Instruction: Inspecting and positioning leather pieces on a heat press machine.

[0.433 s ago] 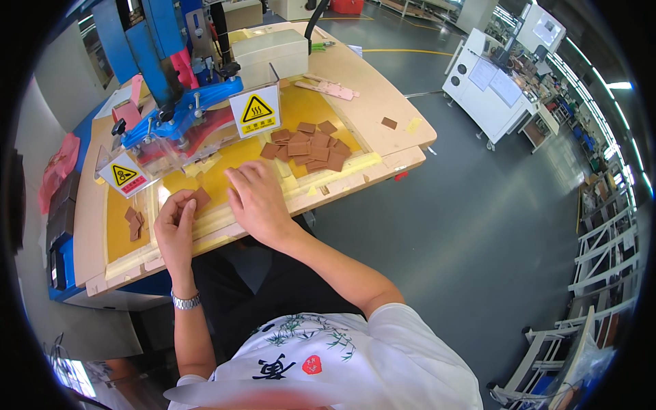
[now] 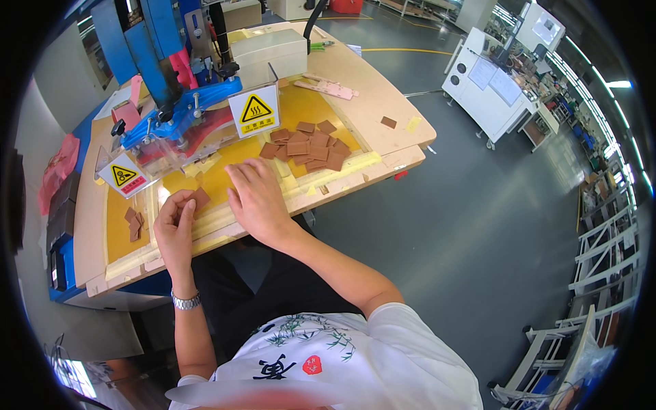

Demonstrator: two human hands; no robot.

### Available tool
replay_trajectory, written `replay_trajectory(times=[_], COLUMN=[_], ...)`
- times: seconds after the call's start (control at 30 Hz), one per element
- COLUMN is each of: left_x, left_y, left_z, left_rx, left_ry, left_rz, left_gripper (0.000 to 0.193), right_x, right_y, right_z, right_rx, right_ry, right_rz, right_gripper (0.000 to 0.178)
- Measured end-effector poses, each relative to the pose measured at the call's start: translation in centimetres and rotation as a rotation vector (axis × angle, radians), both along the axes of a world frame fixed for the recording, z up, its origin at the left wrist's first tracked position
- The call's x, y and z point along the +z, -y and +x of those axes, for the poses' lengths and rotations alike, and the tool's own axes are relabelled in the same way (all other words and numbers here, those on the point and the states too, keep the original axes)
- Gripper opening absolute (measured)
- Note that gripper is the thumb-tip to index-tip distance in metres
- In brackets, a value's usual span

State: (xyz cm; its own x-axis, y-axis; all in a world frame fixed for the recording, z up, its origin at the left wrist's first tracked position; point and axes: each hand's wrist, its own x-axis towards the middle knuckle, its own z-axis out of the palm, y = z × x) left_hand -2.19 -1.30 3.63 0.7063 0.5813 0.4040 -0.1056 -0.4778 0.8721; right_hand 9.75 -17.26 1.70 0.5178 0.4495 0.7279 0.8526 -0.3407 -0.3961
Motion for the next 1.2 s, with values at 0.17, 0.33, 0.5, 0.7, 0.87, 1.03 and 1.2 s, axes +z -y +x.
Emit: replay_trajectory(times=[0.17, 0.33, 0.5, 0.7, 0.87, 1.03, 1.2], left_x=[-0.06, -0.12, -0.14, -0.19, 0.0, 0.12, -0.03], left_y=[-0.05, -0.09, -0.13, -0.24, -0.03, -0.02, -0.11], left_z=[-0.01, -0.03, -0.06, -0.12, -0.05, -0.1, -0.08], left_rx=[0.004, 0.003, 0.006, 0.009, 0.005, -0.001, 0.003], left_ry=[-0.002, 0.0, -0.01, -0.008, -0.01, -0.011, -0.003], left_rz=[0.008, 0.007, 0.012, 0.015, 0.013, 0.004, 0.013], left_gripper=[0.015, 0.015, 0.015, 0.014, 0.014, 0.015, 0.014], right_x=[-0.02, 0.07, -0.02, 0.12, 0.16, 0.23, 0.29], right_y=[0.05, 0.05, 0.11, 0.02, 0.16, 0.15, 0.03], right_z=[0.02, -0.04, 0.02, -0.15, -0.05, -0.13, -0.12], right_rx=[-0.007, -0.016, -0.005, -0.015, -0.028, -0.005, 0.012], right_ry=[0.006, 0.003, -0.004, -0.006, 0.015, -0.023, 0.014], right_rz=[0.002, 0.005, 0.006, 0.007, 0.01, -0.003, 0.026], right_gripper=[0.044, 0.043, 0.042, 0.042, 0.042, 0.04, 0.039])
